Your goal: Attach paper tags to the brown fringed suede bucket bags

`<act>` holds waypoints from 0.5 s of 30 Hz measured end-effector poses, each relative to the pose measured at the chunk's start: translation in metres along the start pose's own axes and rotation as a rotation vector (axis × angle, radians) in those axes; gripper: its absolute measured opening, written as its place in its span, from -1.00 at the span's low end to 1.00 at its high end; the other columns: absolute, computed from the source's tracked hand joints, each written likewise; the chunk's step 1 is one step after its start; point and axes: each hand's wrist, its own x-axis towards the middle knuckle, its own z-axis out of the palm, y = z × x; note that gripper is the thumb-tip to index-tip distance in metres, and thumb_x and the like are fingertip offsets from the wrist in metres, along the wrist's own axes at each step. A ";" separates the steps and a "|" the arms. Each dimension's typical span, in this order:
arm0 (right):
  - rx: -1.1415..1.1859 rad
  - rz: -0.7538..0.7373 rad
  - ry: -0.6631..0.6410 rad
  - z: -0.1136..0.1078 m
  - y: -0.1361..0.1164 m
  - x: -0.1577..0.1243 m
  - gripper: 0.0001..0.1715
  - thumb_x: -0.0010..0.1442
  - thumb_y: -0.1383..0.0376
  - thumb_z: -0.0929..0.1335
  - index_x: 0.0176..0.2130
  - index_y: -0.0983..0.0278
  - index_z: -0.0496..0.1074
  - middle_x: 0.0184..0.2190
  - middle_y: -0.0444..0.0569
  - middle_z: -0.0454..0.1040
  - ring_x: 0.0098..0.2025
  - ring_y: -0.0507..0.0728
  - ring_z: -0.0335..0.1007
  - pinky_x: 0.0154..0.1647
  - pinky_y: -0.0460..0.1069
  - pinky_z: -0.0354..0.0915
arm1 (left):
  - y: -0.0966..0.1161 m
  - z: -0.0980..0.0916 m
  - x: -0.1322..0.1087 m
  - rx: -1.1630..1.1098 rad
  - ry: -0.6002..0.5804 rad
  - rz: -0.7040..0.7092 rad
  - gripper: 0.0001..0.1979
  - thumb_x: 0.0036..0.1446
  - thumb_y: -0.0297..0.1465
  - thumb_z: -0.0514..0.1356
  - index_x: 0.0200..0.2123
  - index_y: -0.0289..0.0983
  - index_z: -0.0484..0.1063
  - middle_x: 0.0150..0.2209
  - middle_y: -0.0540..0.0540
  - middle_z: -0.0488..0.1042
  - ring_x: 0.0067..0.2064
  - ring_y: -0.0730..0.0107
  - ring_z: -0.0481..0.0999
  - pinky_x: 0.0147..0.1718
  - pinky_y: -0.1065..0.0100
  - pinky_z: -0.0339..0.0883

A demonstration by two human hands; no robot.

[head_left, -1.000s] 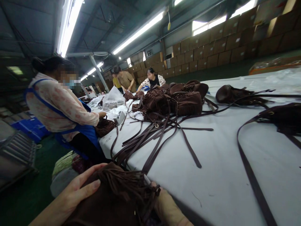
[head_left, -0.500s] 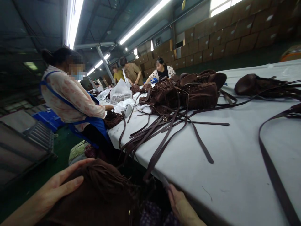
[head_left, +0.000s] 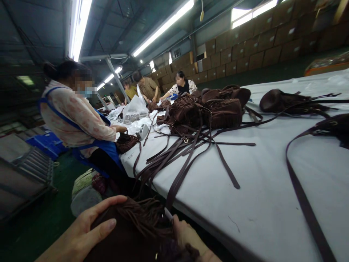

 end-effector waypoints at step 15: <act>1.156 0.094 0.089 -0.044 0.025 -0.020 -0.34 0.17 -0.23 0.11 -0.13 0.25 0.24 -0.68 -0.23 0.32 -0.80 -0.04 0.07 -0.79 -0.15 -0.04 | -0.004 -0.035 0.002 -0.175 0.284 -0.053 -0.40 -0.10 -0.08 0.34 0.04 -0.12 0.44 -0.03 -0.06 0.56 0.02 -0.13 0.49 0.02 -0.10 0.30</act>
